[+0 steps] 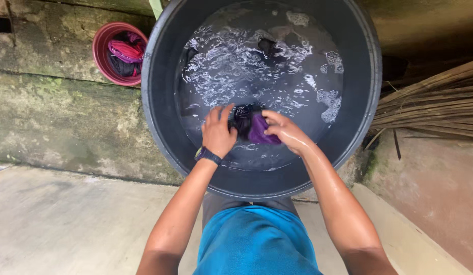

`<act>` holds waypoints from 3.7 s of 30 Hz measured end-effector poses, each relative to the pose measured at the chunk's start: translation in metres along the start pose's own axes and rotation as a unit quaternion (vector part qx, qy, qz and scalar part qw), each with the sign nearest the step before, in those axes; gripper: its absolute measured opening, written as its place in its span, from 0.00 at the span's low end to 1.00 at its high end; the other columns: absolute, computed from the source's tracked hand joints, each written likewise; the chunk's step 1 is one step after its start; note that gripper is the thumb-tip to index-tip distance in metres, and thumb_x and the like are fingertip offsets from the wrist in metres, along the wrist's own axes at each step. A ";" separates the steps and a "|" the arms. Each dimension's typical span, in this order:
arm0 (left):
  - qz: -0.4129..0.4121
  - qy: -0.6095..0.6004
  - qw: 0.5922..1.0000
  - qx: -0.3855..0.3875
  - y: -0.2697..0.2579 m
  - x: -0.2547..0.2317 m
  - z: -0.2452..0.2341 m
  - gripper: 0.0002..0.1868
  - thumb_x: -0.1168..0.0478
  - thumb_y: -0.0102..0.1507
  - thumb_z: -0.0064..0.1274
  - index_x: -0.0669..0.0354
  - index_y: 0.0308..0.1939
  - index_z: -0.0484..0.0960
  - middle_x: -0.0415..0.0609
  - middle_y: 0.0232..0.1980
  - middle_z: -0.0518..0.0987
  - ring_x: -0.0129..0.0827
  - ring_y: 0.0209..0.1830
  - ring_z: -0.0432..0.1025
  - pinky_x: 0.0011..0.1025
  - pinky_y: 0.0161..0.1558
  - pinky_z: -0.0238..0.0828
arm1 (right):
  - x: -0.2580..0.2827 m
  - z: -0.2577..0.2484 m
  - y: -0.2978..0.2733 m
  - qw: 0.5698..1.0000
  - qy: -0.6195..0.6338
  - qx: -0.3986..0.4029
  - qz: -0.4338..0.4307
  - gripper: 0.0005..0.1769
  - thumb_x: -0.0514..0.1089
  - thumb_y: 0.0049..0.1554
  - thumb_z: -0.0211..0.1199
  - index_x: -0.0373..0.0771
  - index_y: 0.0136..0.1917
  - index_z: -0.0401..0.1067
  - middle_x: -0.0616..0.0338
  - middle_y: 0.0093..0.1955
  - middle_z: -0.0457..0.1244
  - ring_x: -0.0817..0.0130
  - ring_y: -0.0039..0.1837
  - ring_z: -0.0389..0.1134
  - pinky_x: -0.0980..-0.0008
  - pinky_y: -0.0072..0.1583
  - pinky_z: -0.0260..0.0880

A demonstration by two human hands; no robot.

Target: The person washes clothes in a tub of water by hand, scrubbing individual items, wringing them out, and placing them into a separate bucket.

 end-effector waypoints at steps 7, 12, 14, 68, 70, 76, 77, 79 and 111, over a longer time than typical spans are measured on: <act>0.198 -0.167 0.939 0.227 0.019 -0.020 0.023 0.15 0.58 0.57 0.59 0.59 0.45 0.79 0.51 0.42 0.81 0.46 0.50 0.72 0.47 0.54 0.66 | 0.014 0.017 -0.015 0.990 -0.102 0.101 -0.019 0.22 0.39 0.54 0.61 0.38 0.63 0.69 0.61 0.49 0.71 0.77 0.50 0.69 0.74 0.52 0.69; -0.049 -0.338 0.906 0.251 0.028 0.069 0.093 0.17 0.51 0.65 0.59 0.64 0.37 0.78 0.51 0.33 0.75 0.29 0.34 0.67 0.31 0.38 0.66 | -0.042 -0.033 0.017 0.979 -0.191 -0.050 0.046 0.17 0.51 0.59 0.68 0.33 0.40 0.74 0.66 0.34 0.63 0.77 0.39 0.59 0.73 0.42 0.58; -0.103 -0.359 0.909 0.187 0.033 0.092 0.120 0.22 0.48 0.66 0.59 0.66 0.39 0.73 0.58 0.35 0.76 0.35 0.31 0.70 0.37 0.39 0.69 | -0.069 -0.036 0.048 0.985 -0.138 -0.099 -0.029 0.18 0.52 0.60 0.67 0.35 0.41 0.74 0.67 0.36 0.64 0.79 0.41 0.60 0.74 0.45 0.60; -0.017 -0.225 0.974 0.025 0.050 -0.021 0.066 0.11 0.57 0.63 0.50 0.56 0.30 0.83 0.58 0.30 0.82 0.50 0.28 0.80 0.45 0.31 0.74 | -0.163 0.008 0.121 0.867 0.465 -0.176 0.008 0.12 0.49 0.63 0.57 0.41 0.48 0.74 0.55 0.42 0.67 0.61 0.42 0.70 0.58 0.45 0.73; 0.035 -0.193 0.980 0.015 0.041 -0.033 0.072 0.10 0.58 0.63 0.49 0.56 0.33 0.83 0.57 0.32 0.82 0.51 0.30 0.79 0.46 0.33 0.74 | -0.175 0.010 0.126 0.871 0.470 -0.143 -0.001 0.12 0.49 0.64 0.57 0.40 0.48 0.74 0.55 0.43 0.67 0.61 0.43 0.70 0.58 0.45 0.73; -0.013 -0.146 0.988 0.050 0.060 0.011 0.099 0.16 0.50 0.64 0.52 0.59 0.35 0.84 0.61 0.34 0.82 0.58 0.36 0.77 0.48 0.40 0.74 | -0.147 0.000 0.113 0.880 0.400 -0.254 0.041 0.13 0.48 0.59 0.57 0.37 0.48 0.75 0.56 0.47 0.69 0.64 0.45 0.72 0.60 0.46 0.75; -0.127 -0.055 0.985 0.102 0.072 0.041 0.111 0.23 0.44 0.69 0.53 0.61 0.35 0.84 0.64 0.35 0.81 0.60 0.38 0.77 0.50 0.42 0.72 | -0.138 -0.001 0.099 0.878 0.382 -0.280 0.065 0.15 0.51 0.61 0.58 0.37 0.48 0.75 0.55 0.47 0.69 0.63 0.46 0.72 0.61 0.47 0.75; -0.138 -0.071 0.987 0.048 0.078 0.054 0.114 0.22 0.45 0.68 0.53 0.62 0.36 0.83 0.64 0.35 0.81 0.61 0.39 0.77 0.51 0.42 0.72 | -0.131 0.004 0.096 0.878 0.363 -0.297 0.090 0.17 0.53 0.63 0.58 0.36 0.48 0.75 0.55 0.47 0.69 0.63 0.46 0.72 0.62 0.48 0.76; -0.132 -0.436 0.890 -0.013 -0.050 0.049 0.078 0.13 0.64 0.68 0.43 0.63 0.54 0.77 0.56 0.59 0.82 0.48 0.62 0.75 0.36 0.66 0.68 | -0.033 -0.063 -0.027 0.981 0.138 -0.134 -0.011 0.16 0.46 0.68 0.62 0.29 0.59 0.68 0.47 0.56 0.68 0.57 0.58 0.70 0.57 0.62 0.71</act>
Point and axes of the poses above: each hand's wrist, its own y-axis towards the middle knuckle, its own z-axis out of the palm, x = y × z, the point moved 7 cm from there along y, towards the middle knuckle
